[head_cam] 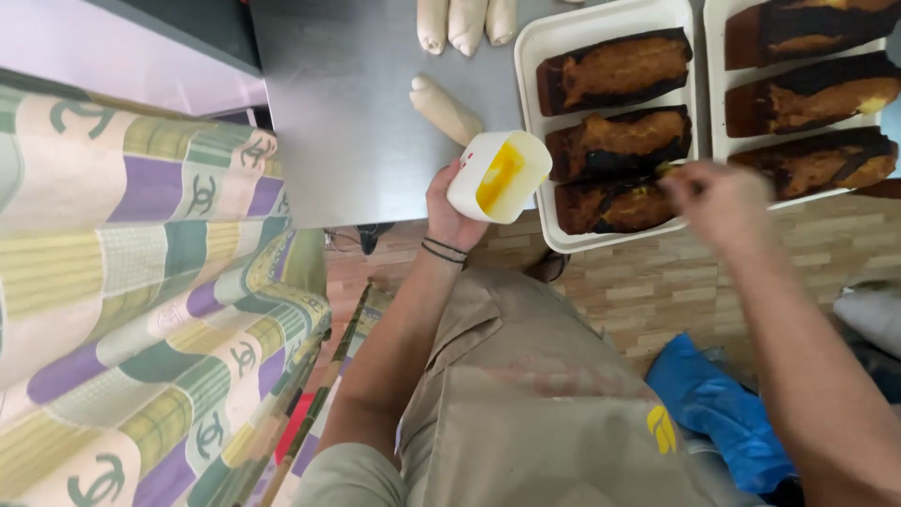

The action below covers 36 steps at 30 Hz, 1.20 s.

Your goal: Preparing an egg wash by cracking and whisking eggs, then applying it to bread loaves using a pastry brush.

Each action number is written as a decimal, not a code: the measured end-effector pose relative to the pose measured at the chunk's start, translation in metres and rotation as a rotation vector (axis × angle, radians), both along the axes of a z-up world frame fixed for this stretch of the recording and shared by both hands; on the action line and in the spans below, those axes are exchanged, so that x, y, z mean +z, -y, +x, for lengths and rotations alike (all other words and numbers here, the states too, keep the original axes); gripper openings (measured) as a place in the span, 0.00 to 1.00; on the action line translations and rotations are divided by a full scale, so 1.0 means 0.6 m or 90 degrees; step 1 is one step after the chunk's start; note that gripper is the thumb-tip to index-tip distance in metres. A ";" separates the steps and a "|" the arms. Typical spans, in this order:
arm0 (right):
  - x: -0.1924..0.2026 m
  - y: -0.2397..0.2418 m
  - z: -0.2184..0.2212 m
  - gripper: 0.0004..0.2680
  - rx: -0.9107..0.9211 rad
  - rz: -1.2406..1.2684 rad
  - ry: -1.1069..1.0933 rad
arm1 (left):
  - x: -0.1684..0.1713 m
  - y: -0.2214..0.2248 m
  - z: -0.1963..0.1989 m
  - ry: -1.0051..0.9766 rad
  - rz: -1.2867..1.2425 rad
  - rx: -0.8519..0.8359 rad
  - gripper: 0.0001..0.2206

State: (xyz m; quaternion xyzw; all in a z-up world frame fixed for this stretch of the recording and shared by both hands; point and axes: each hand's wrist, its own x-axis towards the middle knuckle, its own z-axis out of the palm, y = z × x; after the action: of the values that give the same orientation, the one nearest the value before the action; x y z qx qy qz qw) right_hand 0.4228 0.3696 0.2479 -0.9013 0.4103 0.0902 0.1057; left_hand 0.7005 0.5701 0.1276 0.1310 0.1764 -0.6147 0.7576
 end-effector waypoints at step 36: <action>-0.081 -0.027 -0.151 0.06 -0.228 -0.105 0.476 | 0.027 -0.076 -0.006 -0.071 -0.043 -0.060 0.20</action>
State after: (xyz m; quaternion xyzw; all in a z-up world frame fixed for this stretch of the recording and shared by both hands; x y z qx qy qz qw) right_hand 0.3324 0.3860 0.1992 -0.7920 0.4995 -0.2958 0.1889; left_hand 0.6971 0.6156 0.1441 0.0795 0.1910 -0.6618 0.7206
